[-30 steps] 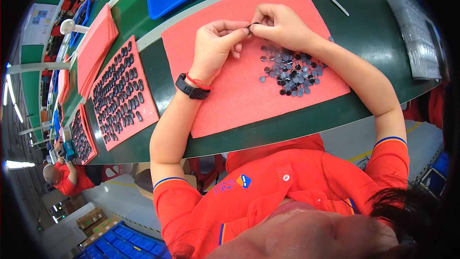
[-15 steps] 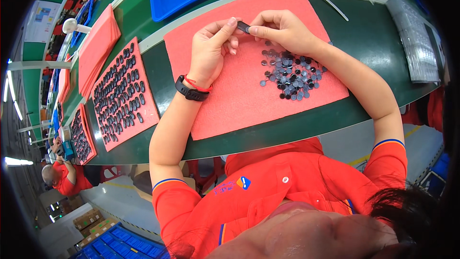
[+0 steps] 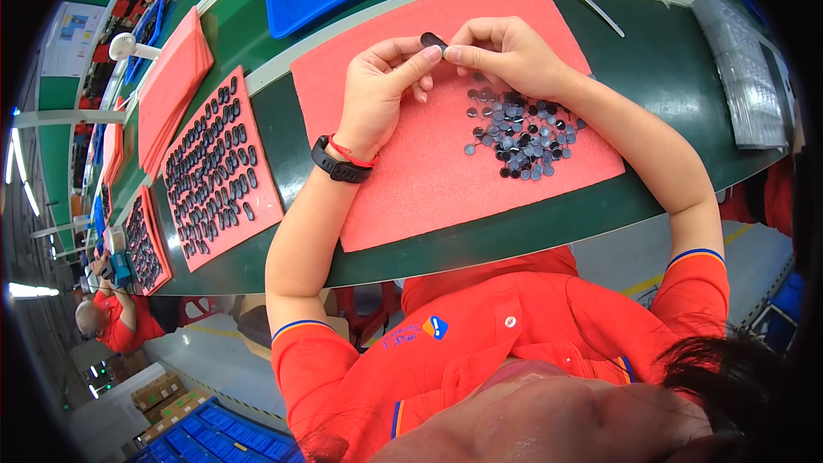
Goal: Assembling small electronic components and placing them into sorting trays at a production line station.
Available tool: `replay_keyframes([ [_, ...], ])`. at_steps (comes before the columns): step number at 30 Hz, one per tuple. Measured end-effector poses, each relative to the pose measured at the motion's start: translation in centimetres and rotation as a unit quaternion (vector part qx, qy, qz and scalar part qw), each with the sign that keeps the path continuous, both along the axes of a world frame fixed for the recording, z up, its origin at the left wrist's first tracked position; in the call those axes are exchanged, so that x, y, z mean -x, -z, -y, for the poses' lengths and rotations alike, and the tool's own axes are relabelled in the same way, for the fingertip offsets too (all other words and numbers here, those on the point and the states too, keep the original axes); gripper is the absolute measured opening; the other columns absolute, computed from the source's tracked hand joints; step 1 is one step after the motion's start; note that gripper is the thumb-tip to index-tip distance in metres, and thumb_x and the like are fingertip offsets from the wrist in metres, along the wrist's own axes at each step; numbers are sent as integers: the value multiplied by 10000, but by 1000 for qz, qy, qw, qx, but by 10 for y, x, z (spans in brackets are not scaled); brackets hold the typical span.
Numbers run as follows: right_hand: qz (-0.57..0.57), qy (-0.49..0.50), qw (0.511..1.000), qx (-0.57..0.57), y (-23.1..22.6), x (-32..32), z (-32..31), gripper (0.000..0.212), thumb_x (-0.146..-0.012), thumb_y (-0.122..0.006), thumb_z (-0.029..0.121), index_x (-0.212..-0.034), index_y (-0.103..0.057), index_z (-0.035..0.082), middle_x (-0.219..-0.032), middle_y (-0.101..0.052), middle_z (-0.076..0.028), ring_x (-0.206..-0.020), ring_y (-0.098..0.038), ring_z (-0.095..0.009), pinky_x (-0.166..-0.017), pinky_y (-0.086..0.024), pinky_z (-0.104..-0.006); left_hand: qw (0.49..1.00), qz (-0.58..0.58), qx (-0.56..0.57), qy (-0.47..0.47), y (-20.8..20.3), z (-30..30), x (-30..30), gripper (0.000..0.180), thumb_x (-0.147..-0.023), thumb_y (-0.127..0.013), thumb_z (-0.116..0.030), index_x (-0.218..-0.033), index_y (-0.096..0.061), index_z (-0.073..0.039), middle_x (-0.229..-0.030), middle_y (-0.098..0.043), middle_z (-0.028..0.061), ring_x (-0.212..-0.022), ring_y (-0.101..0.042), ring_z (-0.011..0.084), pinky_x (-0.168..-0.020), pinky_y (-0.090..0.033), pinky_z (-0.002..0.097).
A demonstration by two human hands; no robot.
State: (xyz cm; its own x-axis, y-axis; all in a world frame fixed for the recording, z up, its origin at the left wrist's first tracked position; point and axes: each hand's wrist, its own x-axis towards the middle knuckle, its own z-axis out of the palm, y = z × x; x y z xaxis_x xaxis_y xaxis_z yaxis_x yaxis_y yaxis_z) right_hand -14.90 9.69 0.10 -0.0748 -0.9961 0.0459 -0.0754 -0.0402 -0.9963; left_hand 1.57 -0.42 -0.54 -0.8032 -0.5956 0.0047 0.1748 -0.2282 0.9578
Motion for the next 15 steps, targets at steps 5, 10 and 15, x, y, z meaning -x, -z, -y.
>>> replay_keyframes([
  [5,-14,-3,1000,-10,-2,-5,0,187,-854,-577,213,-830,-570,28,-607,-512,22,-421,-373,-1,-365,-253,-163,1000,6,-13,0,-1,1,-1,183,-789,-641,-88,-930,-610,24,-776,-624,53,-591,-541,66,-501,-431,178],
  [10,-56,-6,998,-16,1,-3,1,175,-849,-578,197,-817,-566,25,-598,-508,33,-462,-399,-4,-406,-287,-161,1000,6,-10,-20,-2,-1,1,138,-826,-592,-93,-927,-611,-1,-777,-612,27,-595,-536,65,-505,-414,179],
  [15,-66,-5,998,3,-2,-6,-1,174,-841,-590,190,-817,-565,19,-658,-530,22,-509,-414,-9,-449,-312,-159,998,-17,-67,-6,-3,5,-6,156,-822,-597,-102,-927,-593,12,-812,-616,48,-575,-538,71,-490,-427,184],
])
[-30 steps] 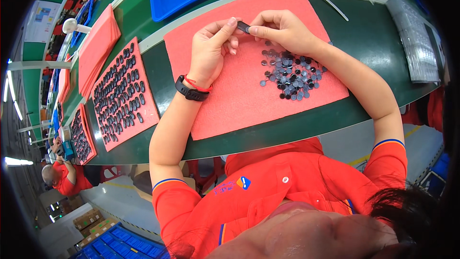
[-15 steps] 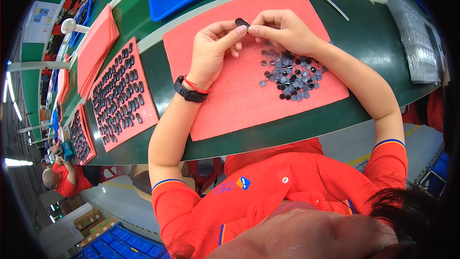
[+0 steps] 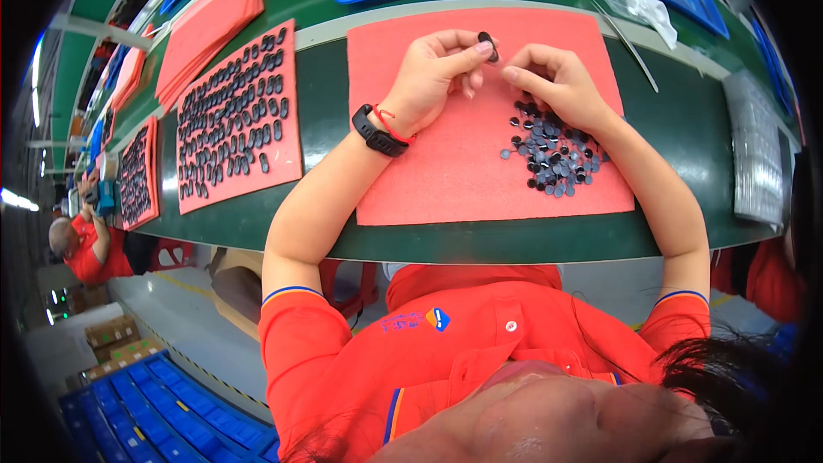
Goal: Assembling small electronic components and placing them into sorting trays at a production line station.
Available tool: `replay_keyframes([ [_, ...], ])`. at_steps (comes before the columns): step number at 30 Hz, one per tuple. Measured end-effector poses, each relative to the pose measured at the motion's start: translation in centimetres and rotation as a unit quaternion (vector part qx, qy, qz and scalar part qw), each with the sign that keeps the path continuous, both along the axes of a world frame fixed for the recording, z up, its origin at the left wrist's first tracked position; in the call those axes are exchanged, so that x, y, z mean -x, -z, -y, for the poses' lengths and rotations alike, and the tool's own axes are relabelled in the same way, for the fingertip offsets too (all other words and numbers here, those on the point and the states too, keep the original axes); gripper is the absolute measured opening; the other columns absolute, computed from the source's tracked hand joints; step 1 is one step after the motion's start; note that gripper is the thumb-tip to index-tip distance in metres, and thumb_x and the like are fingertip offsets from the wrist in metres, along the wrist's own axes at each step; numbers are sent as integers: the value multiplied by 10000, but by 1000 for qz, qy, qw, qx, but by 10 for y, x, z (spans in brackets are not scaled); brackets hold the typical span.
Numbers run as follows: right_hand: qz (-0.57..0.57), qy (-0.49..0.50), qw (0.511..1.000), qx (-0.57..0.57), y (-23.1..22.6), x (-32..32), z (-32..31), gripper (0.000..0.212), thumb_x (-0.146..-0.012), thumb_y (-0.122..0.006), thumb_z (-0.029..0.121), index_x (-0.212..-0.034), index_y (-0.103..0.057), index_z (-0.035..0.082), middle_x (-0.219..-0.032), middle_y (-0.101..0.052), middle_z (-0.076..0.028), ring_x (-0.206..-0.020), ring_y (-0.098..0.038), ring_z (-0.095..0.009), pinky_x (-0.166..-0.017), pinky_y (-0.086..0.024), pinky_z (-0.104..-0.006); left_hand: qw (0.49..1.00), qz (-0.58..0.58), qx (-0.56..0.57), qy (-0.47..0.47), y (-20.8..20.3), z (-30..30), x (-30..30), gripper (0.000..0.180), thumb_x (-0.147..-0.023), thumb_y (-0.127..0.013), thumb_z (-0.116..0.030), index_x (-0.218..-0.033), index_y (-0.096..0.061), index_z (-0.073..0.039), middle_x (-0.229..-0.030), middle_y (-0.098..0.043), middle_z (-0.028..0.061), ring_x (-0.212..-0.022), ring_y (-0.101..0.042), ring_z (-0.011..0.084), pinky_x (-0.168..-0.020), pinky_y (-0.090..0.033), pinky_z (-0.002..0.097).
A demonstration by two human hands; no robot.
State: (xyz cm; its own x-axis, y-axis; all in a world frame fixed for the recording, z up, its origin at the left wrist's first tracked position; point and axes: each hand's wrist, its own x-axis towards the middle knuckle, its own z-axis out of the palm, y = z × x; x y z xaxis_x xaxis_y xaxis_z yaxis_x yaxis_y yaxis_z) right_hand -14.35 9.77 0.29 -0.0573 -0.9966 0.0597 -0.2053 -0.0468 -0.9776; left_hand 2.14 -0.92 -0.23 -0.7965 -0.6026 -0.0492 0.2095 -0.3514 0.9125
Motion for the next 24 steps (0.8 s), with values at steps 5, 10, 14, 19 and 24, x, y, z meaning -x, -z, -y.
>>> replay_keyframes([
  [5,-21,-7,1000,2,1,-4,1,163,-843,-580,184,-819,-573,23,-670,-536,17,-531,-437,-24,-466,-329,-170,1000,6,30,-4,-10,-1,-13,220,-852,-561,-130,-1034,-592,-10,-775,-575,-19,-553,-460,27,-458,-343,163],
  [10,-57,-10,998,-17,0,-3,0,145,-853,-556,171,-833,-580,30,-663,-523,23,-529,-420,-21,-472,-308,-166,966,110,219,-80,-42,-9,-57,224,-805,-630,-153,-980,-617,-14,-711,-593,-9,-534,-478,24,-460,-371,153],
  [14,-23,-13,1000,-16,3,0,-1,144,-860,-544,163,-849,-577,24,-670,-513,25,-529,-391,-14,-475,-290,-159,908,160,296,-247,-49,-1,-129,176,-757,-678,-137,-849,-638,7,-712,-628,28,-569,-537,35,-465,-402,156],
  [19,-24,-18,999,-23,2,0,2,124,-860,-541,144,-851,-577,26,-673,-507,29,-528,-382,-10,-471,-284,-158,834,238,310,-390,-26,-4,-213,127,-742,-682,-89,-802,-643,16,-680,-628,33,-585,-541,41,-511,-418,172],
  [24,-40,-14,999,-20,1,-3,2,122,-858,-545,145,-845,-576,28,-665,-498,35,-528,-385,-9,-466,-286,-161,751,349,333,-451,3,-15,-224,161,-703,-709,-114,-764,-639,17,-658,-630,52,-583,-572,81,-545,-454,213],
])
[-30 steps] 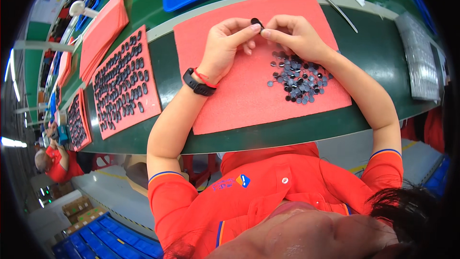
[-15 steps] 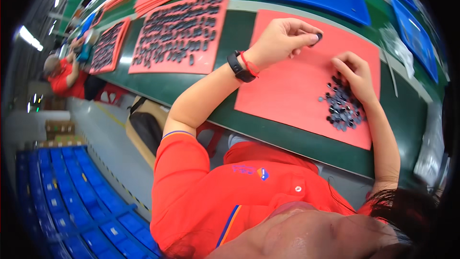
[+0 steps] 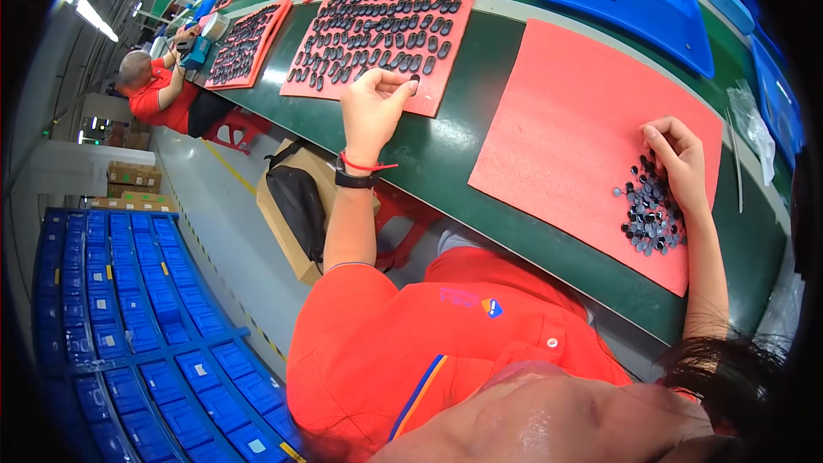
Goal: Assembling small electronic components and placing them into sorting trays at a production line station.
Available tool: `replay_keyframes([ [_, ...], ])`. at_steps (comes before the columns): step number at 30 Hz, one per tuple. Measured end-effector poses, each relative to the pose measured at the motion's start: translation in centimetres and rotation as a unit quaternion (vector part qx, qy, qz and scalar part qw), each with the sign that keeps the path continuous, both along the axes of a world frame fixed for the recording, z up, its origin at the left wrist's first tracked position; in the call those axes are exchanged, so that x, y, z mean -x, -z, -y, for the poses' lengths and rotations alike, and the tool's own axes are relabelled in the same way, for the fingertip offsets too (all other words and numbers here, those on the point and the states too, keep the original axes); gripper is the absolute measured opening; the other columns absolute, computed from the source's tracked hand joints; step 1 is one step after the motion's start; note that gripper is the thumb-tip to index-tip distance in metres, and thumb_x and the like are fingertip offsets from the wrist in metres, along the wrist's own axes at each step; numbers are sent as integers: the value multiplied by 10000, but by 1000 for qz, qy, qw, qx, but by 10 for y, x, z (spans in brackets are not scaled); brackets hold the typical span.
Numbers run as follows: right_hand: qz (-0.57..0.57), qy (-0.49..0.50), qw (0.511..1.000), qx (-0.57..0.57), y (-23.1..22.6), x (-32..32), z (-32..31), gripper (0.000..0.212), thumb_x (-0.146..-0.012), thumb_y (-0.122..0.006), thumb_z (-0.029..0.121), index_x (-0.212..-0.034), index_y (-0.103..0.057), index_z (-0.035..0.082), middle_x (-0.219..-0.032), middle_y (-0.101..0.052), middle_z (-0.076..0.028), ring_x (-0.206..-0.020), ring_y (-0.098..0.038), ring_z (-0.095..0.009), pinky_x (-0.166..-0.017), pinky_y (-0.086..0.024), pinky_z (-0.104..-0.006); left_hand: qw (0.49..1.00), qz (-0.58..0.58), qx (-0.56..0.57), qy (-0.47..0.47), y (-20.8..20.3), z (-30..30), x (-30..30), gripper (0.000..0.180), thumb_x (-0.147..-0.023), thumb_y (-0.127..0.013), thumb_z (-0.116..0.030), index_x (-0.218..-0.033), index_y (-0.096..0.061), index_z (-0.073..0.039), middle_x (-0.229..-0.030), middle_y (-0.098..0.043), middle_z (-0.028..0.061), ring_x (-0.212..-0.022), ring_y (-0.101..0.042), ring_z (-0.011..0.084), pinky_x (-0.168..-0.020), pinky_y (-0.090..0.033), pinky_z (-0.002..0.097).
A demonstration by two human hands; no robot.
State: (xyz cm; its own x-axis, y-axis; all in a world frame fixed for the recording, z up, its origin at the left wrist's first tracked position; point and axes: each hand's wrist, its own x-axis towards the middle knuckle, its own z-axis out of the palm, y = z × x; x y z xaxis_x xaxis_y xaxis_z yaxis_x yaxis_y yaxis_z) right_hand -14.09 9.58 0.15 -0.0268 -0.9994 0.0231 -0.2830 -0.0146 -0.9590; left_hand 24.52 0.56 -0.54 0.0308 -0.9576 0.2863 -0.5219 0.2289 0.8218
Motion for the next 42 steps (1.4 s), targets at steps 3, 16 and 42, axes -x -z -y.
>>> replay_keyframes([
  [3,3,-4,1000,0,1,-1,0,124,-858,-546,147,-838,-577,29,-666,-498,36,-529,-388,-10,-465,-288,-162,998,46,22,-39,4,0,0,185,-686,-714,-148,-761,-637,2,-651,-633,74,-569,-594,113,-545,-464,239],
  [16,209,47,976,32,0,20,1,142,-858,-530,149,-832,-580,18,-670,-526,12,-489,-384,-22,-454,-279,-140,986,82,132,54,-23,-37,50,111,-724,-672,-112,-700,-600,-31,-605,-550,62,-484,-548,149,-462,-432,251],
  [42,398,-26,917,11,8,49,7,239,-886,-423,227,-855,-530,16,-720,-461,-37,-523,-377,-96,-532,-306,-218,951,161,174,198,7,69,242,722,-838,-455,-501,-1345,-260,-26,-1396,-144,267,-1304,-121,411,-1015,-128,569],
])
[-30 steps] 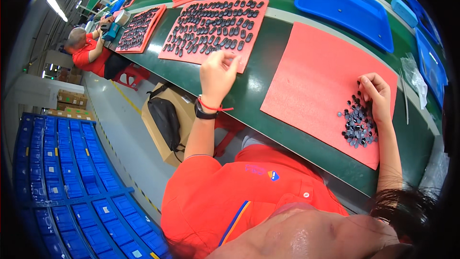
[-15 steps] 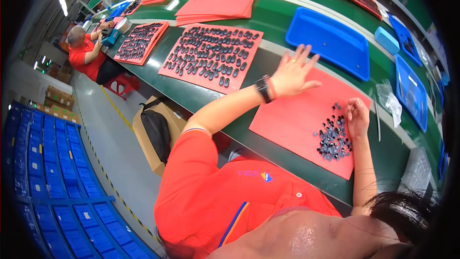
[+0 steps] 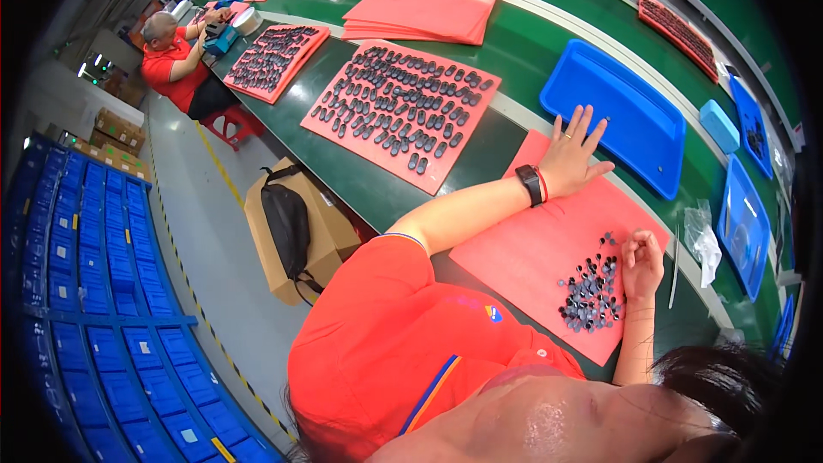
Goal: Assembling small electronic components and placing them into sorting trays at a production line station.
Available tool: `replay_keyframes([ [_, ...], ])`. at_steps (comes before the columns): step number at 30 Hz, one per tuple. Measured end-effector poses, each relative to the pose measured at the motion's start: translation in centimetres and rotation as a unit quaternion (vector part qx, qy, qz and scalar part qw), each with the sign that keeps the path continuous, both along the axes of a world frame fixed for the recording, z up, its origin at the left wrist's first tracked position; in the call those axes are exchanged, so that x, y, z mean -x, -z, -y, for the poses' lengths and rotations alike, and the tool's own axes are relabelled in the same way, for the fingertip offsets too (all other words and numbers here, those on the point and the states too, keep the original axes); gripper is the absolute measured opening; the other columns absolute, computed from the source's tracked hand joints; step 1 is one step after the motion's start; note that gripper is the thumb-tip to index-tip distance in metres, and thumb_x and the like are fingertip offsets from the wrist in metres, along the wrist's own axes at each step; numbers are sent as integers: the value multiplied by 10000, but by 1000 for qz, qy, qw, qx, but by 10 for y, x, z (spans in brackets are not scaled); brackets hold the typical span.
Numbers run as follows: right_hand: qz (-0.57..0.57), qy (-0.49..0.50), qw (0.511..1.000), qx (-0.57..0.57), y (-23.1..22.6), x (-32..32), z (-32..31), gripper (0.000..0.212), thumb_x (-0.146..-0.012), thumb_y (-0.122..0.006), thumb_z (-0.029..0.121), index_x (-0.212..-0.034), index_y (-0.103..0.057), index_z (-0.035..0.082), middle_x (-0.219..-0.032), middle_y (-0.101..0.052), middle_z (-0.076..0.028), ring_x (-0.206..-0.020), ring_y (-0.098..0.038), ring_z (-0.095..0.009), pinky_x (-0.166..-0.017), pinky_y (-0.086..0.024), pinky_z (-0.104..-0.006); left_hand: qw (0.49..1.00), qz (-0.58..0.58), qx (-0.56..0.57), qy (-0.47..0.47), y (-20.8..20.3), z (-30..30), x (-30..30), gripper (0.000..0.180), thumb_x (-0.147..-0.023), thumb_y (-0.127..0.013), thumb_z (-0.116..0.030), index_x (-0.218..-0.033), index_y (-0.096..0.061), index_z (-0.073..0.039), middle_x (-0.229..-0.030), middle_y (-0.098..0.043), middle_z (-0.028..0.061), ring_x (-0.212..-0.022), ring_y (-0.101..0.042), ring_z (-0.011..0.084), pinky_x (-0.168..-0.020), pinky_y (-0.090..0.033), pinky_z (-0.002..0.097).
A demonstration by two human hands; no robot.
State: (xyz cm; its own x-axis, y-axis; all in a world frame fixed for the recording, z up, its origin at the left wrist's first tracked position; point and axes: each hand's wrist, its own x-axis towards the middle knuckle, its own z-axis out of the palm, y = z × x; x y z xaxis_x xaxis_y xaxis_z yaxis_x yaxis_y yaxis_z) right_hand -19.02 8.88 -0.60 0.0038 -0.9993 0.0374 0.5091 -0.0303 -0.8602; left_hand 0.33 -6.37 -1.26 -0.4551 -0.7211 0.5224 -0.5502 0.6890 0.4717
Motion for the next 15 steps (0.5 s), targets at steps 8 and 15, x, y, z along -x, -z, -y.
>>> replay_keyframes([
  [8,-6,58,997,-54,-15,0,5,286,-874,-445,242,-954,-565,-4,-753,-563,-58,-607,-495,-122,-580,-377,-225,997,69,35,11,3,5,6,715,-834,-472,-471,-1336,-271,-2,-1398,-163,261,-1313,-129,386,-1021,-93,566],
  [15,-134,87,981,-109,-48,4,12,331,-858,-486,207,-1068,-553,-40,-851,-596,-62,-635,-514,-90,-535,-379,-202,996,81,33,-4,3,6,7,683,-841,-476,-460,-1322,-307,-6,-1399,-181,246,-1321,-129,357,-1031,-97,546],
])
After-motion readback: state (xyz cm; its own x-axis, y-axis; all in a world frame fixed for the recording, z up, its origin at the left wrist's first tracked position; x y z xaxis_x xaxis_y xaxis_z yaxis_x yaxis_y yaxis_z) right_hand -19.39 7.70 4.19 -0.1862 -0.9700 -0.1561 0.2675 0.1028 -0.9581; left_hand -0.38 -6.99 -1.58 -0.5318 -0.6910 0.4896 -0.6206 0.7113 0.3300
